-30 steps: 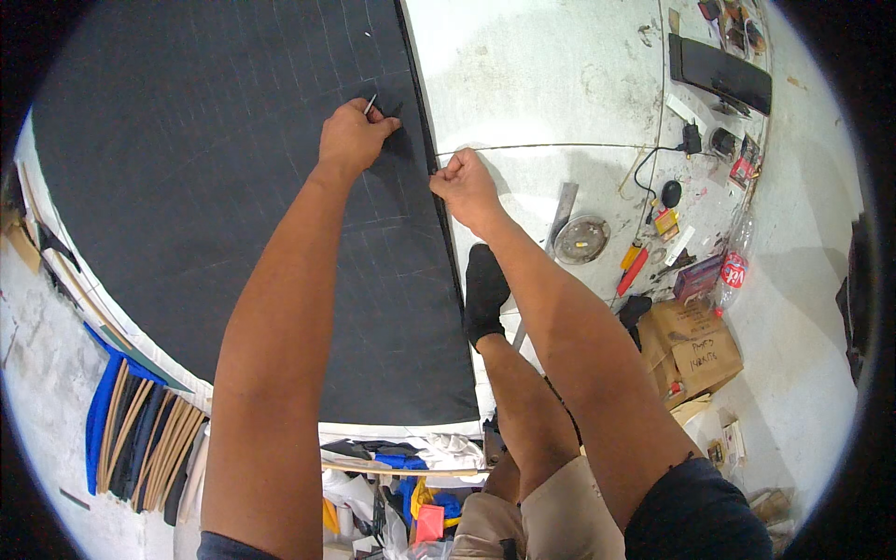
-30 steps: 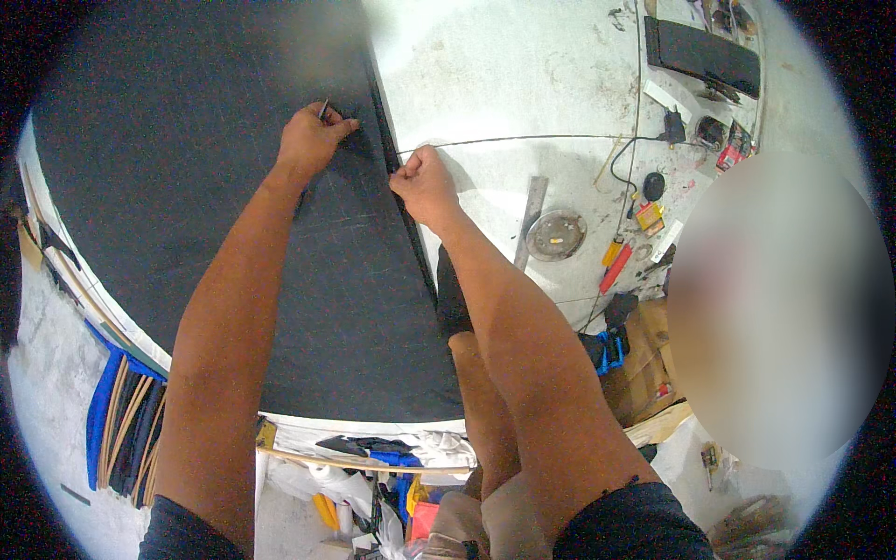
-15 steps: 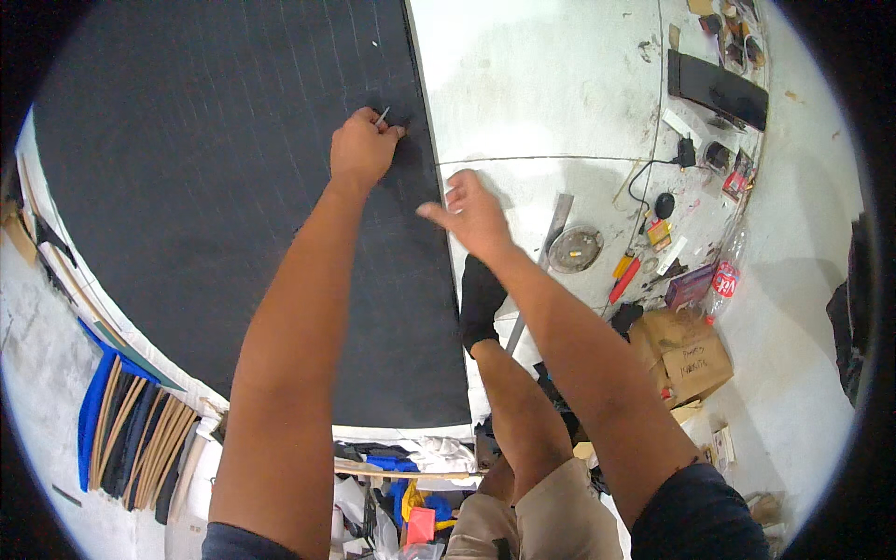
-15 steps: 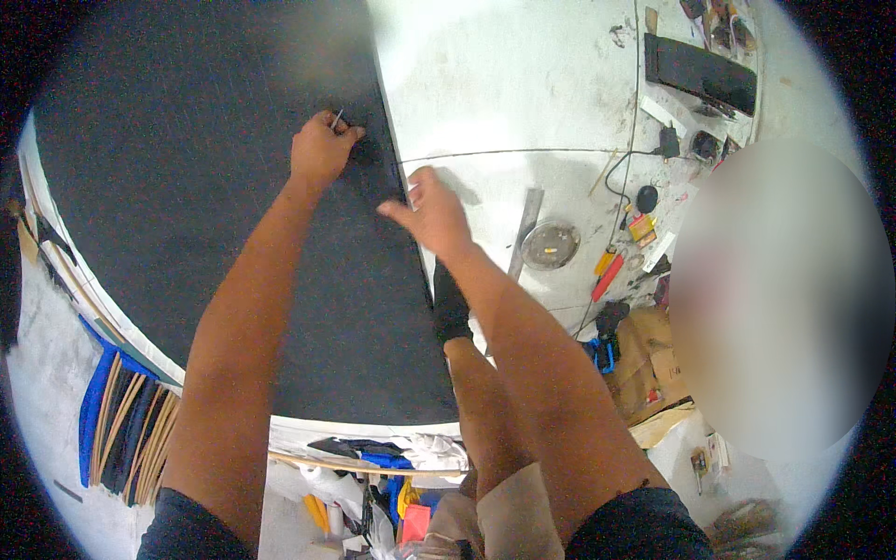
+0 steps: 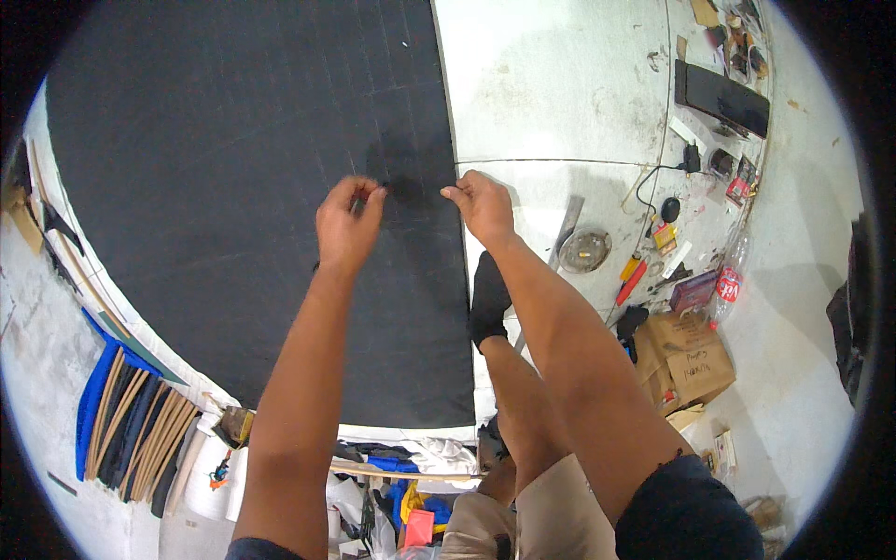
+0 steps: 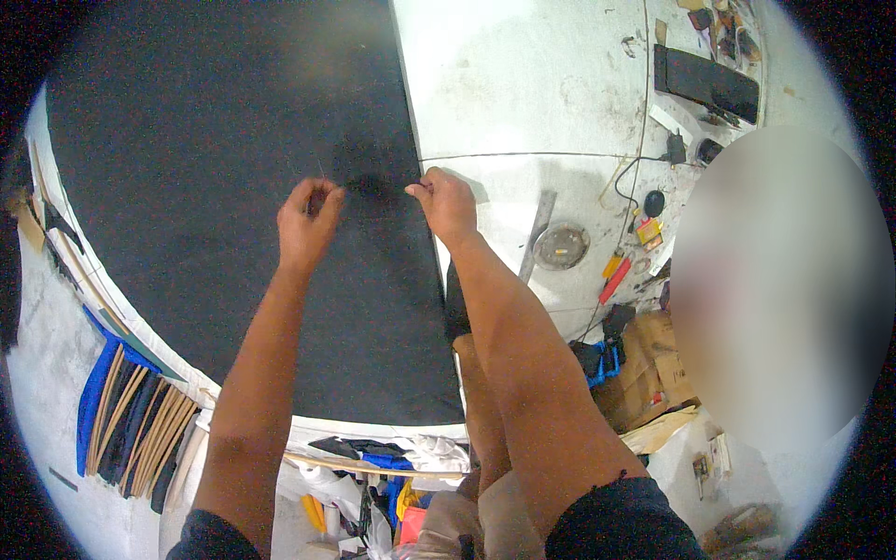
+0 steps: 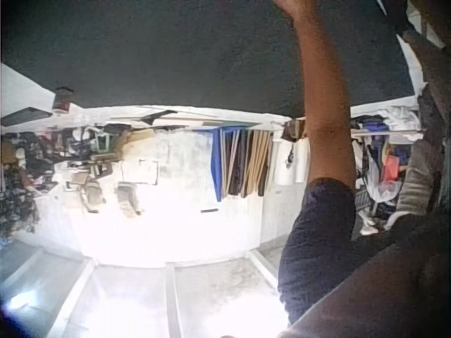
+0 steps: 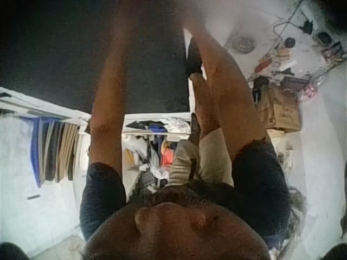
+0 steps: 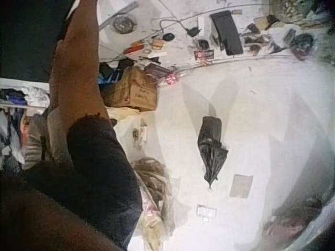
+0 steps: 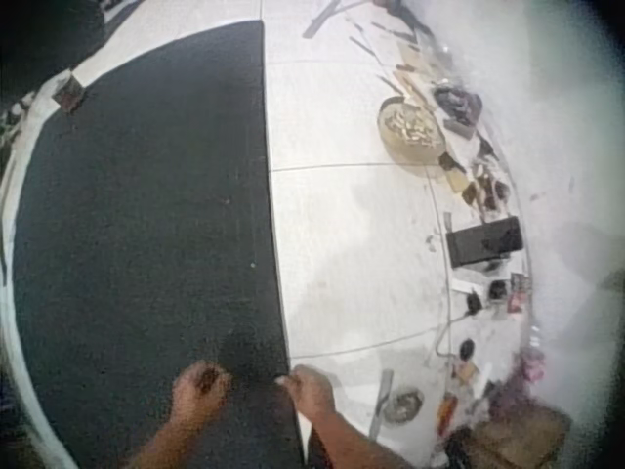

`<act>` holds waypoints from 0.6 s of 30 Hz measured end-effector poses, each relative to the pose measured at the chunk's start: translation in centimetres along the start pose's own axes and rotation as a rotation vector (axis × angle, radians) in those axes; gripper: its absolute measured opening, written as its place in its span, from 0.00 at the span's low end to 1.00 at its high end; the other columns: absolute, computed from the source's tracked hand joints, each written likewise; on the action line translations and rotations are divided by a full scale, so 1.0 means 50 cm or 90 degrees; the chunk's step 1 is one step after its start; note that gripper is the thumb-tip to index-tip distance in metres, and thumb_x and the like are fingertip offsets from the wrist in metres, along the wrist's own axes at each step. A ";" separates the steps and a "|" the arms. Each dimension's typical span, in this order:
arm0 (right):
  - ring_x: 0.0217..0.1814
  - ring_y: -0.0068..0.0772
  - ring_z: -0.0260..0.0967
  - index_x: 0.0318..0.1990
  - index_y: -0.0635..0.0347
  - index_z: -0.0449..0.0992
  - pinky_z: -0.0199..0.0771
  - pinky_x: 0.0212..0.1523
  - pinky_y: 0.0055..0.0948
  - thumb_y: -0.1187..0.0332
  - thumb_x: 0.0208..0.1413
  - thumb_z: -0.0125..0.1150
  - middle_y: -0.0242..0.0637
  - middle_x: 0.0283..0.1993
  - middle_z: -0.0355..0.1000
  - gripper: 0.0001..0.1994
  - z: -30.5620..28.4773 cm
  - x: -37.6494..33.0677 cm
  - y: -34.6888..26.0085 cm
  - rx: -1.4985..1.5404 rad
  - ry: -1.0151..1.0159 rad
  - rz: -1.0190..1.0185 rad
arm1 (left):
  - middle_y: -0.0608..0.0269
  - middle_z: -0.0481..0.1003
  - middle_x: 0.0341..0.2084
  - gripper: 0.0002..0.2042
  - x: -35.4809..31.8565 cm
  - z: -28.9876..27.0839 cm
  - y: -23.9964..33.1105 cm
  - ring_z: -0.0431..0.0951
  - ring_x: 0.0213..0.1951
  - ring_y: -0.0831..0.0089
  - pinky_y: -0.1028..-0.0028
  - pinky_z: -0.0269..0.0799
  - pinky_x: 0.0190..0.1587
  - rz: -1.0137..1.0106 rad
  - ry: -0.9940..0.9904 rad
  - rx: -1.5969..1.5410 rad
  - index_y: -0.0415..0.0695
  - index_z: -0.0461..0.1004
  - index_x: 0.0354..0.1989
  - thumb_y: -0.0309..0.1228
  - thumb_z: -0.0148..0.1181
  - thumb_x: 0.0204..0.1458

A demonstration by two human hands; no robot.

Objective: The person unfolds a large black fabric on the floor, smooths it out, and uses shears to cut it into sections. The person repeatedly folds and cuts the fabric, adjusting its position on the floor throughout the process.

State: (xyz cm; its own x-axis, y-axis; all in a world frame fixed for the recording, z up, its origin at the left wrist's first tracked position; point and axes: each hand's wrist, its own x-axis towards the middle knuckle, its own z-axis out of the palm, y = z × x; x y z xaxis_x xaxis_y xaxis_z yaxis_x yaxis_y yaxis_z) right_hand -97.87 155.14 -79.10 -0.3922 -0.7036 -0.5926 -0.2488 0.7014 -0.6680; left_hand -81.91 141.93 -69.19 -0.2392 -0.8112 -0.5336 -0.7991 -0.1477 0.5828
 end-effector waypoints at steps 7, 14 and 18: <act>0.42 0.52 0.74 0.40 0.63 0.76 0.73 0.44 0.43 0.49 0.47 0.69 0.49 0.37 0.76 0.24 -0.068 -0.004 -0.040 -0.090 -0.083 0.053 | 0.70 0.71 0.26 0.07 -0.260 -0.252 0.011 0.67 0.28 0.83 0.80 0.64 0.29 -0.074 0.271 -0.146 0.40 0.73 0.38 0.32 0.58 0.59; 0.49 0.48 0.71 0.45 0.63 0.76 0.71 0.49 0.42 0.50 0.51 0.65 0.48 0.45 0.74 0.24 -0.302 -0.272 0.009 -0.351 -0.275 0.067 | 0.70 0.64 0.18 0.16 -0.654 -0.522 0.087 0.59 0.16 0.83 0.81 0.54 0.18 -0.276 0.472 -0.292 0.42 0.71 0.35 0.41 0.42 0.66; 0.42 0.53 0.74 0.39 0.64 0.77 0.73 0.44 0.48 0.49 0.53 0.60 0.51 0.39 0.76 0.23 -0.592 -0.568 0.085 -0.617 -0.380 0.028 | 0.68 0.69 0.22 0.16 -0.821 -0.520 0.111 0.63 0.19 0.83 0.80 0.59 0.22 -0.344 0.446 -0.394 0.42 0.75 0.38 0.41 0.46 0.65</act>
State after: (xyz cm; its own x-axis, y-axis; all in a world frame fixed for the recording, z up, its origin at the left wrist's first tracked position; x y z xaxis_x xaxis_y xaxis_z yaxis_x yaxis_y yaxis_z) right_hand -114.02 181.48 -51.78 0.0018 -0.4365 -0.8997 -0.9267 0.3373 -0.1655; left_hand -62.19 159.69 -28.09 0.5869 -0.6673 -0.4585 -0.2396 -0.6840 0.6890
